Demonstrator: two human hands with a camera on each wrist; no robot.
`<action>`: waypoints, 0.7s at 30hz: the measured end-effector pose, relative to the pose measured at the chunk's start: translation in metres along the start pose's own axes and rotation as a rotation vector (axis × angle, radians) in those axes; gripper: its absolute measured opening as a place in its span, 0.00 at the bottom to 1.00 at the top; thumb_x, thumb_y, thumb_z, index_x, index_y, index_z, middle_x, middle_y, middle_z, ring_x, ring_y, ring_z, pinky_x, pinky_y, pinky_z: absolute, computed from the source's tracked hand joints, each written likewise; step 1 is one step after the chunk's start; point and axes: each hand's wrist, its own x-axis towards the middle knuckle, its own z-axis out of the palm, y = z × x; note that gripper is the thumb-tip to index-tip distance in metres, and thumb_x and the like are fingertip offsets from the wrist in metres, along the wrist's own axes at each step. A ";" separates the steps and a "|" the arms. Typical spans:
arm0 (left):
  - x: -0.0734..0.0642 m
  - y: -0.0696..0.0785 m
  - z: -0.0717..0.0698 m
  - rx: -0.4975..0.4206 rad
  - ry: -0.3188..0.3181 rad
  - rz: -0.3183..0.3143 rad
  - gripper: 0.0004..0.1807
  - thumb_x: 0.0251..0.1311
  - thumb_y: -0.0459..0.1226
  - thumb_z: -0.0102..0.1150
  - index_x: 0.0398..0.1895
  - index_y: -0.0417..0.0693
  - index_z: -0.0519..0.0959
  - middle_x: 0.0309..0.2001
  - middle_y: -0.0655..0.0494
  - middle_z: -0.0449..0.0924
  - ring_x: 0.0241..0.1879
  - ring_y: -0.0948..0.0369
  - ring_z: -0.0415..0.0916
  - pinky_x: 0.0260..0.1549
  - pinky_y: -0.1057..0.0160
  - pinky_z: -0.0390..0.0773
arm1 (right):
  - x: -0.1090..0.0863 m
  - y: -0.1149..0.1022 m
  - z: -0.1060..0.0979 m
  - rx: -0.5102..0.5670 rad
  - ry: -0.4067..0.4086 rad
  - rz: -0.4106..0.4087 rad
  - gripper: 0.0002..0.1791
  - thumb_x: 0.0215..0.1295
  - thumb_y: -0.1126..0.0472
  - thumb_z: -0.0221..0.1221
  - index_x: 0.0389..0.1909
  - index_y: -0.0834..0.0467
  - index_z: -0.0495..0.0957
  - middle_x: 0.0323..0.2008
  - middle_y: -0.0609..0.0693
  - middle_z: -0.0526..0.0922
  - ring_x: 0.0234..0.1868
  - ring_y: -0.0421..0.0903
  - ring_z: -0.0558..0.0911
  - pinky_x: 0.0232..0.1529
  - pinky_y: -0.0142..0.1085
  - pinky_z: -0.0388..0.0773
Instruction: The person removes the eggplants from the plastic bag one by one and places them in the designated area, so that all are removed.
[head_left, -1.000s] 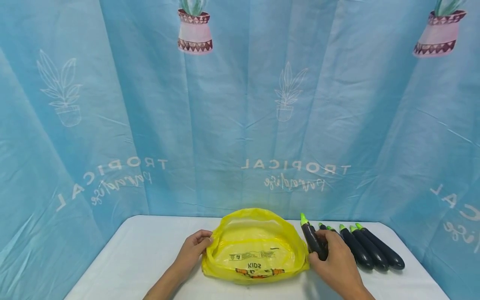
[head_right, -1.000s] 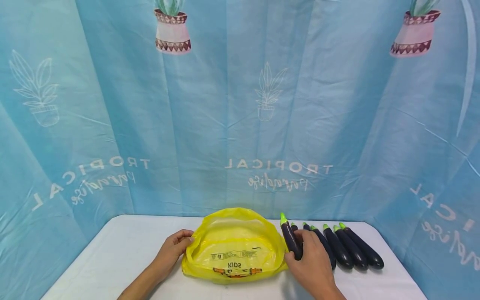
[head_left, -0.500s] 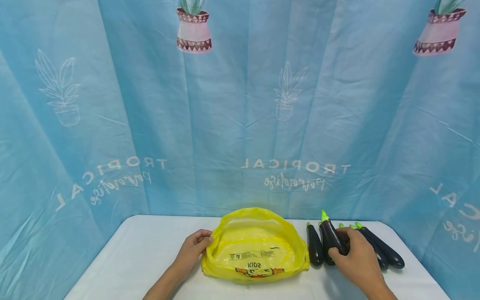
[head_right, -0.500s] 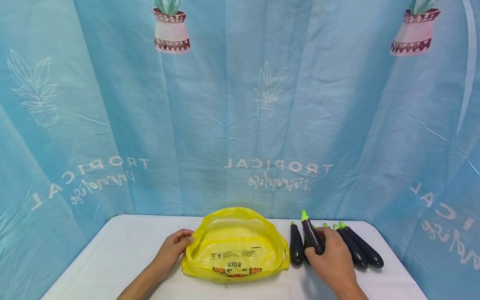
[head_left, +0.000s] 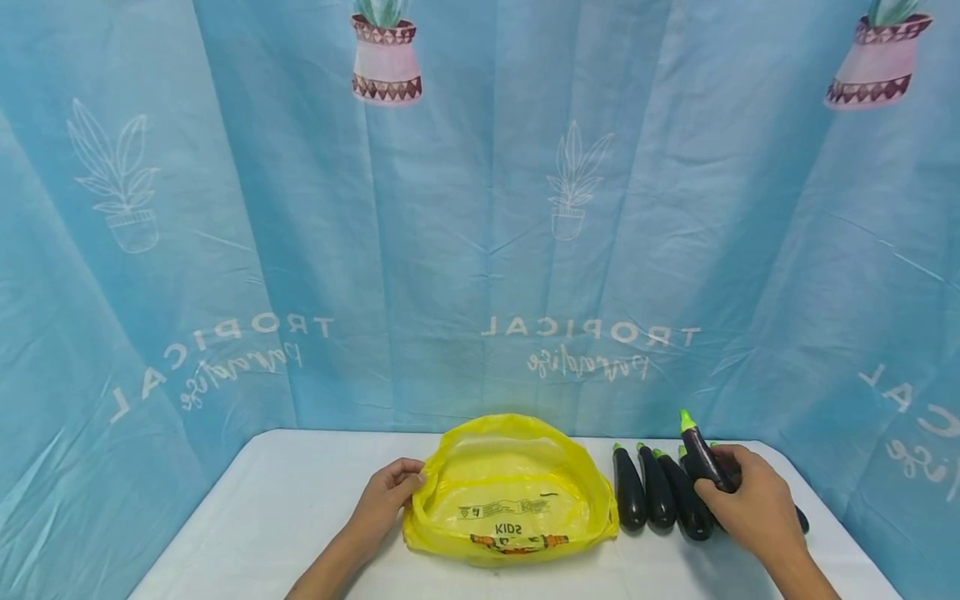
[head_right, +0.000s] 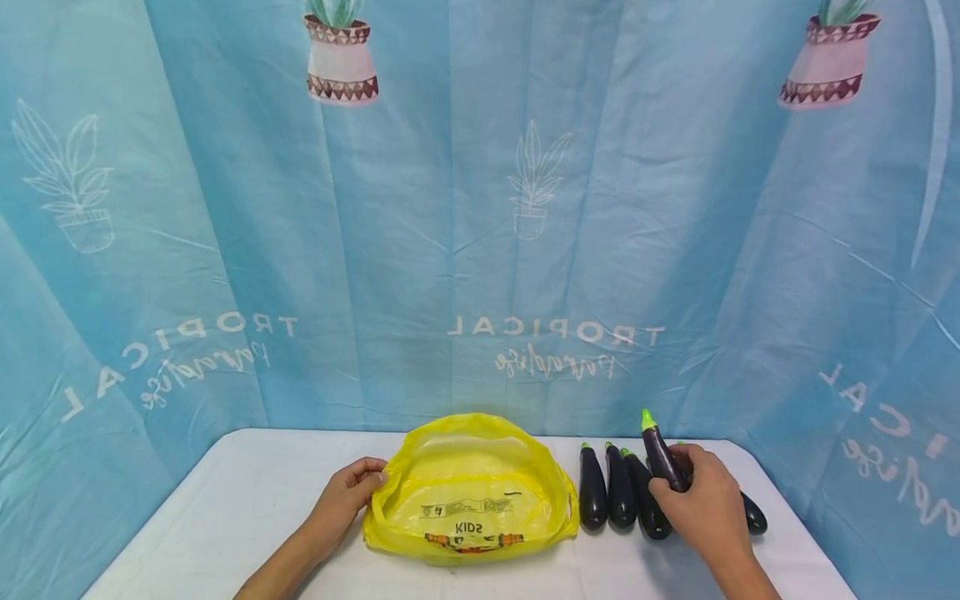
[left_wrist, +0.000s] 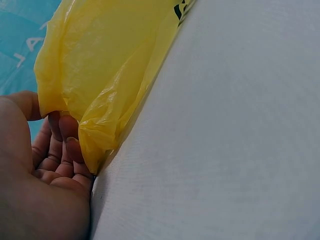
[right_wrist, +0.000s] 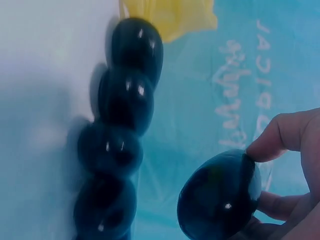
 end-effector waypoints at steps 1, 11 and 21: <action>0.000 0.000 0.000 -0.001 -0.003 0.002 0.16 0.71 0.39 0.62 0.53 0.37 0.81 0.44 0.49 0.86 0.41 0.57 0.78 0.37 0.64 0.79 | 0.002 0.003 -0.002 -0.001 0.001 0.005 0.35 0.64 0.56 0.68 0.67 0.71 0.72 0.49 0.68 0.83 0.43 0.58 0.83 0.36 0.50 0.79; -0.001 0.001 -0.002 0.000 -0.016 0.003 0.17 0.72 0.39 0.61 0.55 0.36 0.80 0.44 0.50 0.86 0.41 0.58 0.78 0.38 0.64 0.79 | 0.013 0.031 -0.014 -0.001 -0.007 -0.022 0.35 0.65 0.56 0.65 0.70 0.68 0.71 0.58 0.71 0.79 0.36 0.51 0.82 0.26 0.42 0.74; -0.002 0.001 0.000 -0.007 0.007 -0.006 0.16 0.73 0.38 0.61 0.56 0.36 0.80 0.43 0.50 0.85 0.41 0.58 0.77 0.38 0.64 0.78 | 0.025 0.061 -0.015 -0.028 0.047 -0.038 0.32 0.68 0.58 0.63 0.69 0.68 0.71 0.59 0.72 0.78 0.44 0.59 0.83 0.28 0.41 0.74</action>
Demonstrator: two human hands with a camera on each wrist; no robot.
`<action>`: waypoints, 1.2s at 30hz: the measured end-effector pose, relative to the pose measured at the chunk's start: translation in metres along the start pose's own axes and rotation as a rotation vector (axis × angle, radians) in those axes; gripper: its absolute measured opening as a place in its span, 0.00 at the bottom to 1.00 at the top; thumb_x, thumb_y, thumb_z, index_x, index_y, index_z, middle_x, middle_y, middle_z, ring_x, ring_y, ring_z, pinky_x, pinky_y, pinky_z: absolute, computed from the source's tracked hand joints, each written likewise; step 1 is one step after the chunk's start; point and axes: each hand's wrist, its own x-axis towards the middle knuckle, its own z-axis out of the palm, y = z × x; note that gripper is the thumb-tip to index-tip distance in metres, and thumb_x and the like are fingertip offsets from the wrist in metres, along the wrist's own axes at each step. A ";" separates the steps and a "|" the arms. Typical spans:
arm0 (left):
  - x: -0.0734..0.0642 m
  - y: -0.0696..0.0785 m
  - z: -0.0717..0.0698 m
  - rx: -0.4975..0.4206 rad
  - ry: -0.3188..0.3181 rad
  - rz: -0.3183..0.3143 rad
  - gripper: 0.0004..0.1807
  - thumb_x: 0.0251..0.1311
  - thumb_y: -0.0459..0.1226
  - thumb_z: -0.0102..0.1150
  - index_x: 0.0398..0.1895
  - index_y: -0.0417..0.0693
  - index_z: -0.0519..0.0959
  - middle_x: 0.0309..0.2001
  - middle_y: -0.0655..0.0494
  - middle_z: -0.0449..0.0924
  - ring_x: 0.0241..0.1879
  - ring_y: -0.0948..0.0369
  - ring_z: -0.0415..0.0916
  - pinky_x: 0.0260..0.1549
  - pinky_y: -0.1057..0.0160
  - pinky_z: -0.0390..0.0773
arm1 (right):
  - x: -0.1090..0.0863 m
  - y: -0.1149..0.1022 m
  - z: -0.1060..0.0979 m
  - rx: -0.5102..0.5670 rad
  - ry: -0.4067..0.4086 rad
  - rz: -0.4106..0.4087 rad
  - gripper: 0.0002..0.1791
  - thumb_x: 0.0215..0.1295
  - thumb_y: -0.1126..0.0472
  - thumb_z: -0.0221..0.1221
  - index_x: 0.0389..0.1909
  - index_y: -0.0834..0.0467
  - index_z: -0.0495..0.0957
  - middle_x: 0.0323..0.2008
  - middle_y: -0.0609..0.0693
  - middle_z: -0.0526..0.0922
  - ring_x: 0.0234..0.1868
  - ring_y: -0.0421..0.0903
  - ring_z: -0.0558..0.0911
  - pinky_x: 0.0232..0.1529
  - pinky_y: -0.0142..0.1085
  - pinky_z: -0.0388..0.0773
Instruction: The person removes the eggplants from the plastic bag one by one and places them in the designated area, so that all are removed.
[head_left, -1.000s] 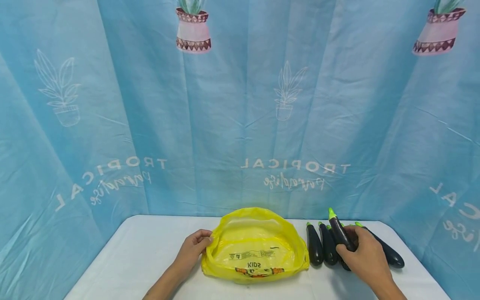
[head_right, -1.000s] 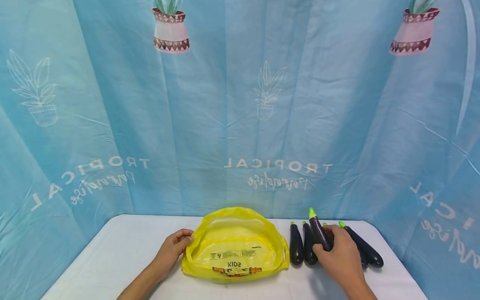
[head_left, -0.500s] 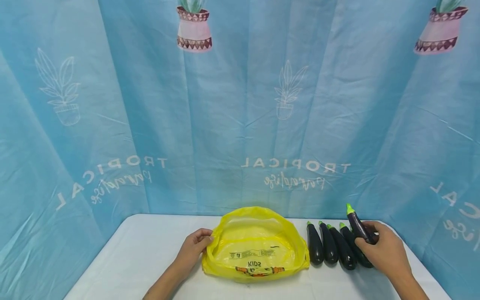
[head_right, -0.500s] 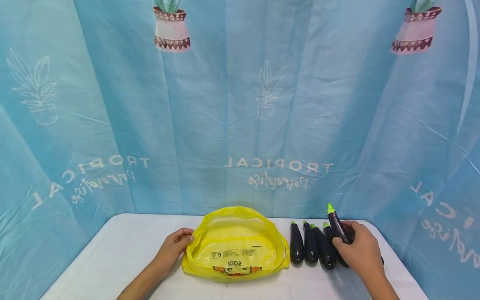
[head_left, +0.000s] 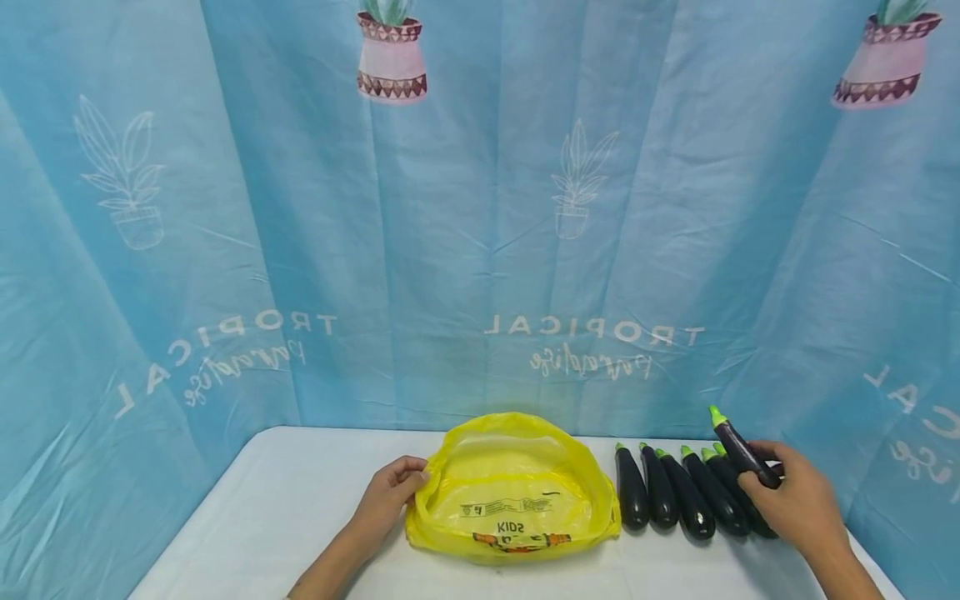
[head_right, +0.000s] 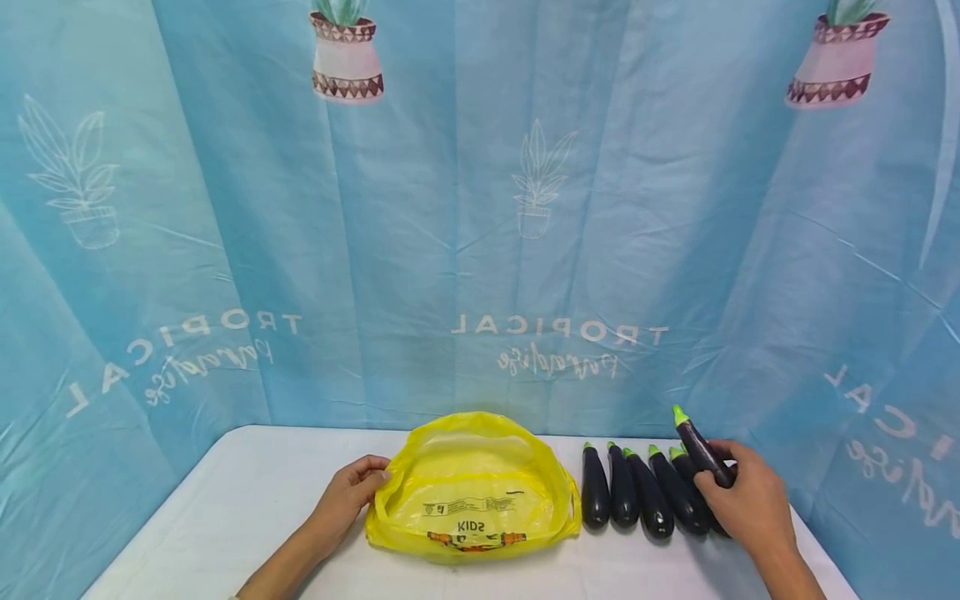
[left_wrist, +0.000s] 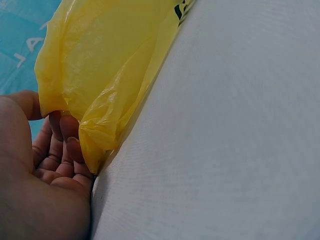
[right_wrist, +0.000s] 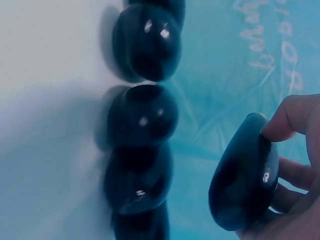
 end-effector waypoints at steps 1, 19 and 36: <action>0.000 0.000 0.000 0.003 0.001 0.000 0.16 0.73 0.38 0.61 0.56 0.36 0.80 0.43 0.50 0.85 0.40 0.58 0.77 0.38 0.64 0.78 | 0.001 0.002 0.000 -0.005 0.014 0.002 0.32 0.68 0.58 0.63 0.69 0.68 0.71 0.58 0.72 0.79 0.43 0.58 0.83 0.27 0.41 0.74; 0.000 0.003 0.000 0.023 0.017 0.001 0.15 0.72 0.38 0.61 0.55 0.37 0.81 0.43 0.51 0.86 0.40 0.58 0.78 0.38 0.64 0.79 | 0.010 0.033 0.005 -0.099 0.154 0.020 0.29 0.68 0.64 0.57 0.68 0.72 0.73 0.55 0.78 0.75 0.34 0.58 0.75 0.26 0.43 0.64; 0.001 -0.002 0.000 0.019 0.005 -0.002 0.16 0.73 0.38 0.60 0.56 0.37 0.80 0.44 0.50 0.86 0.41 0.57 0.78 0.37 0.64 0.79 | 0.013 0.051 0.014 -0.128 0.123 0.144 0.29 0.68 0.66 0.53 0.70 0.72 0.69 0.59 0.81 0.71 0.52 0.77 0.75 0.46 0.67 0.67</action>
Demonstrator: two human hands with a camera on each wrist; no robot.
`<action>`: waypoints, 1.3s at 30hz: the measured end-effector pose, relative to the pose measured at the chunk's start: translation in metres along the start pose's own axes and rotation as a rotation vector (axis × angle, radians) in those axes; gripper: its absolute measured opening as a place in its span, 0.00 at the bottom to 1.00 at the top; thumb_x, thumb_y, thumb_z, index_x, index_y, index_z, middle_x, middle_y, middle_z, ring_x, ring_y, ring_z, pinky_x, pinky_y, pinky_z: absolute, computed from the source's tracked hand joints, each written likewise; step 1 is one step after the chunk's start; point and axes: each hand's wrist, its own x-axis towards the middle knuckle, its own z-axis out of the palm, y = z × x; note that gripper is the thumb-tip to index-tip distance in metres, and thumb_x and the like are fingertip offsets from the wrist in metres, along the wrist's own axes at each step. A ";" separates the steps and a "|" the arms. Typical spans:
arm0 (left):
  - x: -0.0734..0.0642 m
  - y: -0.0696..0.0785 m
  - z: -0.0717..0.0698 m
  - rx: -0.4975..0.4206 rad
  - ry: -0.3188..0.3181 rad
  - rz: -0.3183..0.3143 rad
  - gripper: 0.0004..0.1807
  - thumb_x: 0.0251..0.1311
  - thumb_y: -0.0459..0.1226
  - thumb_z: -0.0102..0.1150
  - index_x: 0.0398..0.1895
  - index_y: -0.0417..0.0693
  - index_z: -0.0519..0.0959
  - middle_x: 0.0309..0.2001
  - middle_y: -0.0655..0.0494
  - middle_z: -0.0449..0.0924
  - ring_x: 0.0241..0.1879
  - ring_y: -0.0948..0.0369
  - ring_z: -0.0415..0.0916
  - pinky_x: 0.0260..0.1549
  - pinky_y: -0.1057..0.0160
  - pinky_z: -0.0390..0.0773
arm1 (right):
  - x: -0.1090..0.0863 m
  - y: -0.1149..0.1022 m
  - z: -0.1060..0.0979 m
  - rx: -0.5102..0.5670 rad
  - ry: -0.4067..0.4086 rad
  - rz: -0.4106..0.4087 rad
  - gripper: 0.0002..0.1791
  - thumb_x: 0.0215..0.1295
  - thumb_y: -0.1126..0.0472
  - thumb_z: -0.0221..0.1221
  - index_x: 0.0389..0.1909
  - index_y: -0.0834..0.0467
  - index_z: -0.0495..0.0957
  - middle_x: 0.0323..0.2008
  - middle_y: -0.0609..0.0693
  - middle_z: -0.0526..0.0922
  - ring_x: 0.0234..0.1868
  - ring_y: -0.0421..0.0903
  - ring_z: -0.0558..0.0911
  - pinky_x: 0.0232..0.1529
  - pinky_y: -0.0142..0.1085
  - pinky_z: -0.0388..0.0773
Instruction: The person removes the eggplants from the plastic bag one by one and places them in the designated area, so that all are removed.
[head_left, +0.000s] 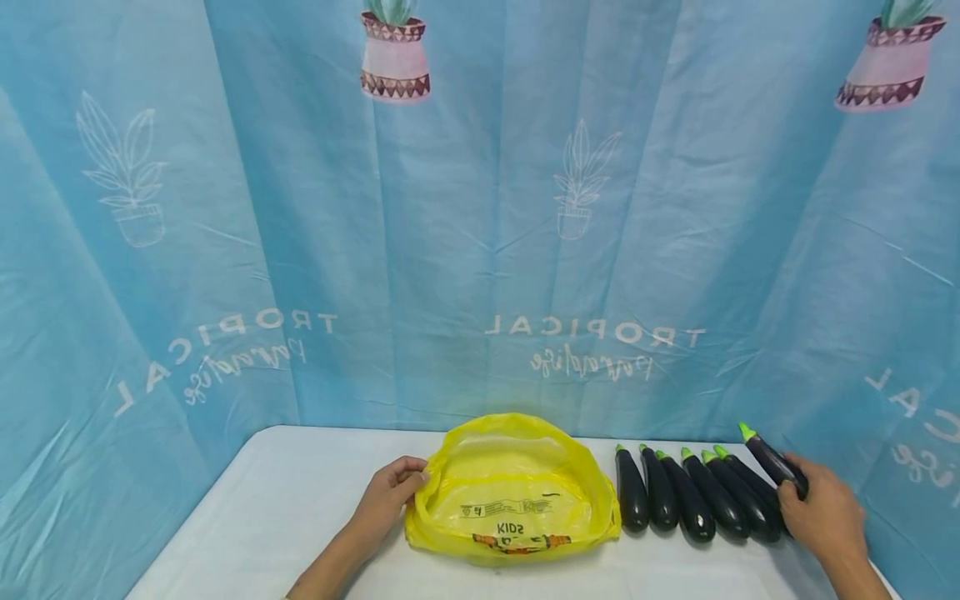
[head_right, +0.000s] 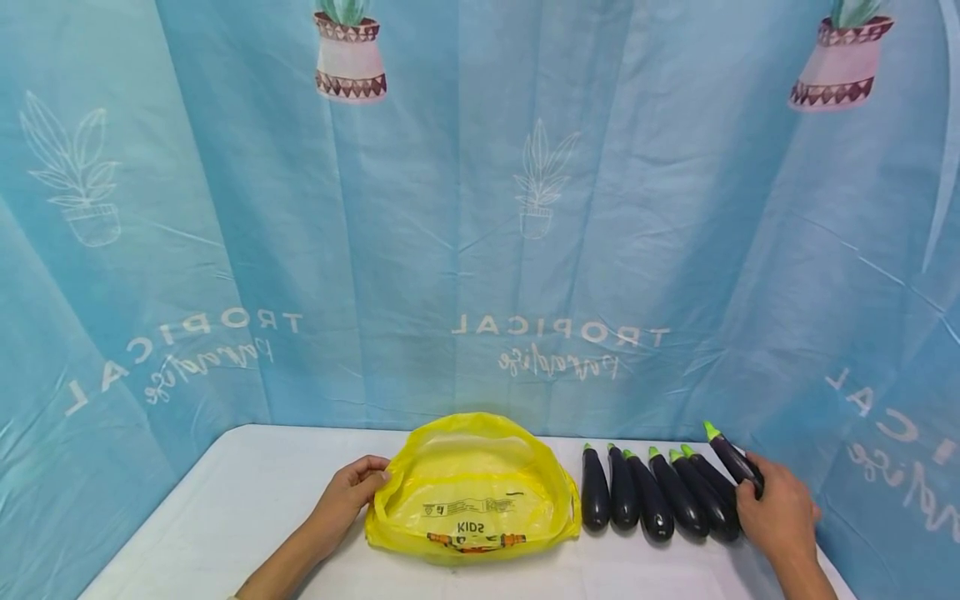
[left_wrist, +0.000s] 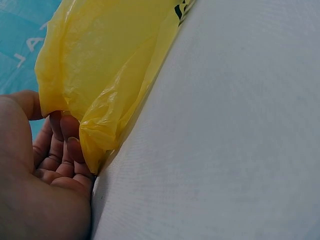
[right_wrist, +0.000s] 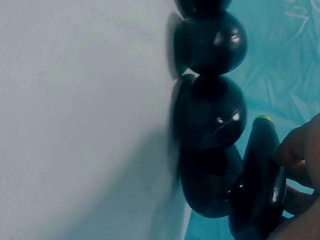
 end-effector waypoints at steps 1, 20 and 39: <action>0.000 0.000 0.000 0.000 -0.002 0.001 0.16 0.73 0.38 0.60 0.56 0.37 0.80 0.44 0.50 0.86 0.41 0.57 0.78 0.37 0.64 0.79 | 0.000 0.001 0.001 -0.001 -0.011 0.015 0.30 0.68 0.66 0.53 0.70 0.71 0.69 0.61 0.81 0.70 0.55 0.79 0.74 0.46 0.68 0.65; -0.002 0.003 -0.001 0.000 -0.005 0.009 0.16 0.73 0.38 0.60 0.56 0.36 0.80 0.45 0.50 0.86 0.41 0.57 0.78 0.38 0.64 0.79 | 0.008 0.017 0.002 0.020 -0.125 0.184 0.31 0.71 0.63 0.50 0.73 0.71 0.65 0.64 0.82 0.68 0.57 0.80 0.72 0.49 0.67 0.60; -0.003 0.004 0.000 -0.003 -0.003 0.002 0.15 0.74 0.38 0.60 0.56 0.37 0.80 0.43 0.51 0.85 0.40 0.57 0.77 0.37 0.64 0.78 | 0.010 0.024 0.013 -0.027 -0.231 0.275 0.32 0.73 0.60 0.45 0.74 0.70 0.62 0.70 0.81 0.62 0.66 0.82 0.66 0.61 0.72 0.60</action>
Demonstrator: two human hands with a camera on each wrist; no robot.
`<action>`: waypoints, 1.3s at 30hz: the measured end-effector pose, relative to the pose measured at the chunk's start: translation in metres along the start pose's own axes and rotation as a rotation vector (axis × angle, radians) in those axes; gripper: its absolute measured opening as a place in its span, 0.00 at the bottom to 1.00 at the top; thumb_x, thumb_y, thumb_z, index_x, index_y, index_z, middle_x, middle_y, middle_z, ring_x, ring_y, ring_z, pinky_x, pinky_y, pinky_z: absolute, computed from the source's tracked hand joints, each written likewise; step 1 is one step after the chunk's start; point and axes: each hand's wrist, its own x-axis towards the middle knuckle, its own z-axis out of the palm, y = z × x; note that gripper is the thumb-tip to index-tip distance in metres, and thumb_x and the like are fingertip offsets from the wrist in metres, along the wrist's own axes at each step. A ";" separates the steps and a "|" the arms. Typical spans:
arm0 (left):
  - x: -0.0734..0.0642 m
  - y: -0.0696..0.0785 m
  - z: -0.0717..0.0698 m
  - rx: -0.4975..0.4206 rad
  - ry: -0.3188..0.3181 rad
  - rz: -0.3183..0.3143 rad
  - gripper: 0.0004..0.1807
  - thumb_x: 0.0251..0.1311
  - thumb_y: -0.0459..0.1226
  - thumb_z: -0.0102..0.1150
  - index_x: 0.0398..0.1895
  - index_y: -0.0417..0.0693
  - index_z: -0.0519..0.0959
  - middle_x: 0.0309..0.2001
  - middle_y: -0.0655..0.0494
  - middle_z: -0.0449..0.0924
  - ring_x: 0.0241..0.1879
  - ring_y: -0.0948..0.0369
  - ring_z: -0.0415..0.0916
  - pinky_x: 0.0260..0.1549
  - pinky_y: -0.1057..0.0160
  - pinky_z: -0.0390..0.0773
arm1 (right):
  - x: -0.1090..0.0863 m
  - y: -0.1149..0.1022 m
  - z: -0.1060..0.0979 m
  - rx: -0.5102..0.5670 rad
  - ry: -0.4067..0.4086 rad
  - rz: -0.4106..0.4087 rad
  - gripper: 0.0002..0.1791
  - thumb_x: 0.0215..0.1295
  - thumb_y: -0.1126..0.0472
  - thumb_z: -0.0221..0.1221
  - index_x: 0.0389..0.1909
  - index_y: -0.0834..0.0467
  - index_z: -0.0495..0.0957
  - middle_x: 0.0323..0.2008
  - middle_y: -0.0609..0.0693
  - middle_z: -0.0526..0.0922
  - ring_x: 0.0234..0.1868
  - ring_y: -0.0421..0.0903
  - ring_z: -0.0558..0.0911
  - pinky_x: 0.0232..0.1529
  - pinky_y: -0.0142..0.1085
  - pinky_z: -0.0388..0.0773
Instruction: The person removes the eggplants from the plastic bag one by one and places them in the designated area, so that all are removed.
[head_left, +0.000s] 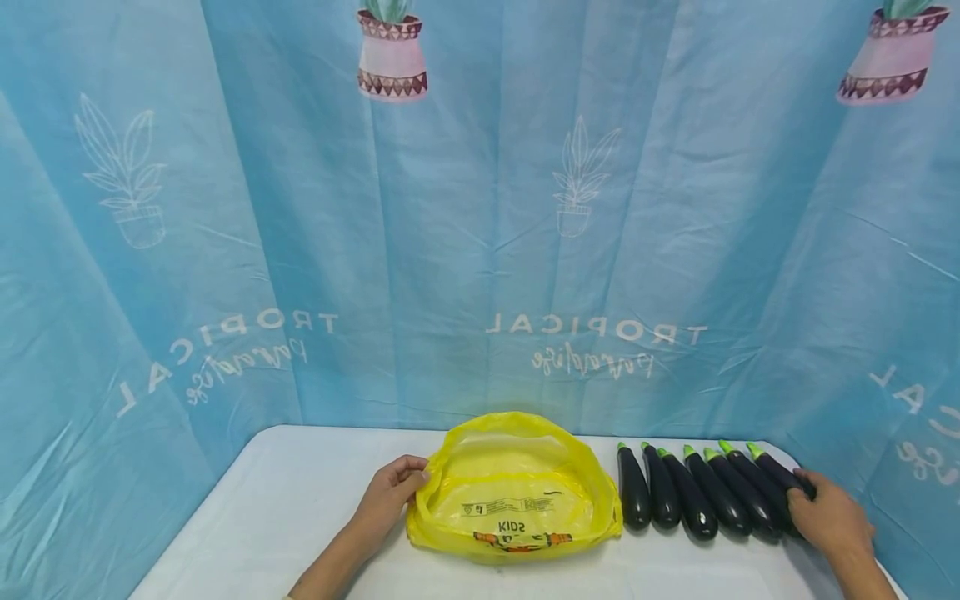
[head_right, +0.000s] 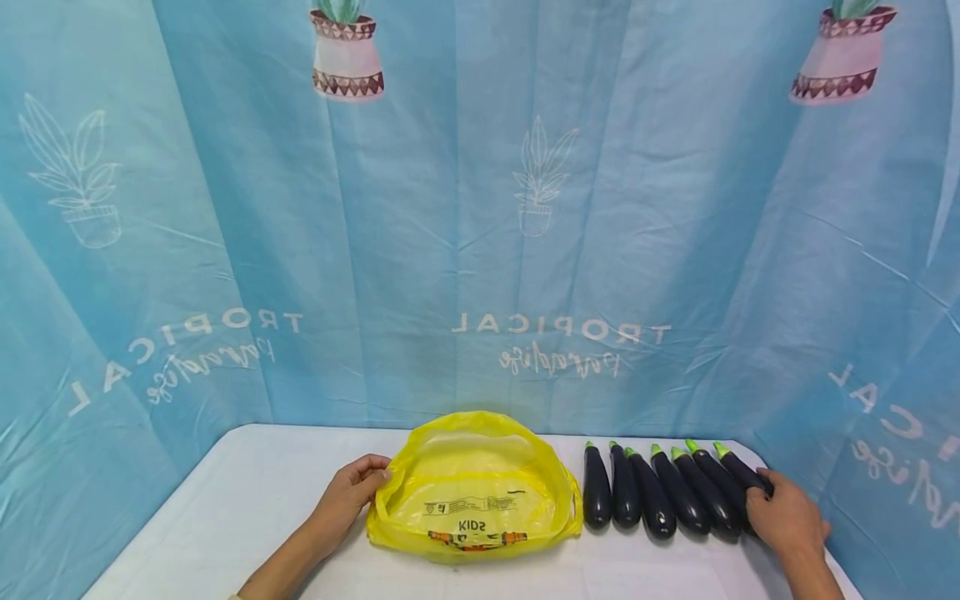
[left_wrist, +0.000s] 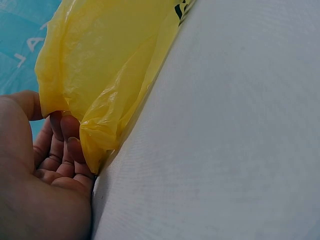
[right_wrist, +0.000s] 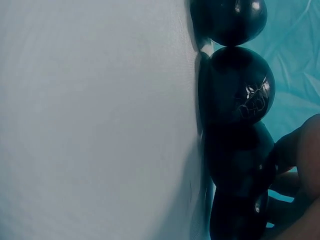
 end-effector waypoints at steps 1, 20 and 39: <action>0.000 0.000 0.000 0.000 -0.002 0.001 0.15 0.74 0.38 0.60 0.56 0.37 0.80 0.43 0.51 0.85 0.40 0.57 0.77 0.37 0.64 0.78 | 0.000 0.000 0.000 -0.003 -0.007 0.007 0.31 0.74 0.59 0.45 0.74 0.71 0.61 0.70 0.81 0.62 0.66 0.82 0.66 0.62 0.73 0.60; 0.000 -0.001 -0.002 0.012 0.007 -0.001 0.15 0.73 0.38 0.60 0.55 0.37 0.81 0.45 0.50 0.86 0.41 0.57 0.78 0.38 0.64 0.79 | 0.001 0.005 -0.002 0.001 -0.039 -0.034 0.34 0.76 0.51 0.49 0.69 0.76 0.63 0.63 0.83 0.67 0.61 0.82 0.70 0.60 0.72 0.67; -0.001 0.004 0.002 0.045 0.036 0.050 0.13 0.73 0.38 0.62 0.54 0.40 0.81 0.46 0.49 0.84 0.41 0.57 0.78 0.39 0.65 0.80 | -0.017 -0.013 -0.008 -0.016 0.151 -0.202 0.32 0.72 0.56 0.55 0.67 0.76 0.67 0.62 0.81 0.70 0.60 0.80 0.72 0.53 0.71 0.71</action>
